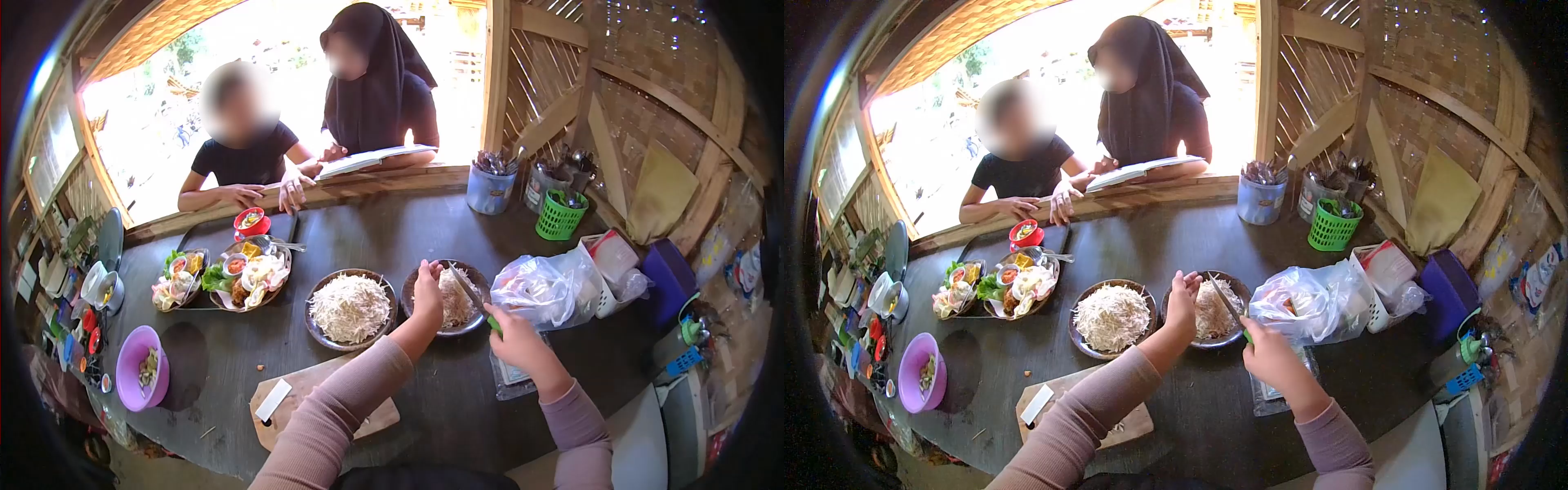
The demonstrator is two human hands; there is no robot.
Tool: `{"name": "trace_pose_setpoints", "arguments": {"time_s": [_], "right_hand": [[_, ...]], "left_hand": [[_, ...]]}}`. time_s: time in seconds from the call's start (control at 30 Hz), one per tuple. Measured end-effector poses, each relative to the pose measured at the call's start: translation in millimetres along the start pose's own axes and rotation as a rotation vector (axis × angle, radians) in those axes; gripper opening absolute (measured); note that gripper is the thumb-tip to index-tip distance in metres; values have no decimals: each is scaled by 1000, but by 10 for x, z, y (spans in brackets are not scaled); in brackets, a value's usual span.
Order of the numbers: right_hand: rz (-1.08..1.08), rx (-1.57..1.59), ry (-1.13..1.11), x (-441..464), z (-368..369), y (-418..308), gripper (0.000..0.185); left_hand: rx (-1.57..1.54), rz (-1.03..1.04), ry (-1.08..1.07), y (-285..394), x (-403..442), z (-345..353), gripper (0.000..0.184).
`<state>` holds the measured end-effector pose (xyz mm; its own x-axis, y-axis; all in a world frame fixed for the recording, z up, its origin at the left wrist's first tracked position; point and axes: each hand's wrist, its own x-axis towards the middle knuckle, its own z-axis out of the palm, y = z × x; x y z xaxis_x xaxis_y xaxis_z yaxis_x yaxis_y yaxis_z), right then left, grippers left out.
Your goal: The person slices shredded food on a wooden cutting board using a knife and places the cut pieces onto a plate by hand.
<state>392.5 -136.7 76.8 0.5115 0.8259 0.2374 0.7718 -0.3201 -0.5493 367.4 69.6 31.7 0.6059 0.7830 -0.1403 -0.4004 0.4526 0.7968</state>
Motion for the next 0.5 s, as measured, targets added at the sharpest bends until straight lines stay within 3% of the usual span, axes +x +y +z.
{"name": "trace_pose_setpoints", "arguments": {"time_s": [0.1, 0.2, 0.33, 0.4, 0.5], "right_hand": [[-70, -35, 63, -65, 79, -61, 52], [-3, -81, -25, -161, 8, -252, 48], [-105, 29, 83, -246, -18, -363, 47], [-149, 64, 68, -287, -22, -427, 47], [-180, 189, 69, -431, -50, -627, 46]], "left_hand": [[8, -22, 2, 40, -19, -43, 55], [-79, -10, -20, 86, -12, -101, 53], [7, 72, -20, 331, -240, -181, 52], [101, -13, -110, 489, -386, -318, 56], [191, 65, -235, 809, -698, -661, 55]]}}
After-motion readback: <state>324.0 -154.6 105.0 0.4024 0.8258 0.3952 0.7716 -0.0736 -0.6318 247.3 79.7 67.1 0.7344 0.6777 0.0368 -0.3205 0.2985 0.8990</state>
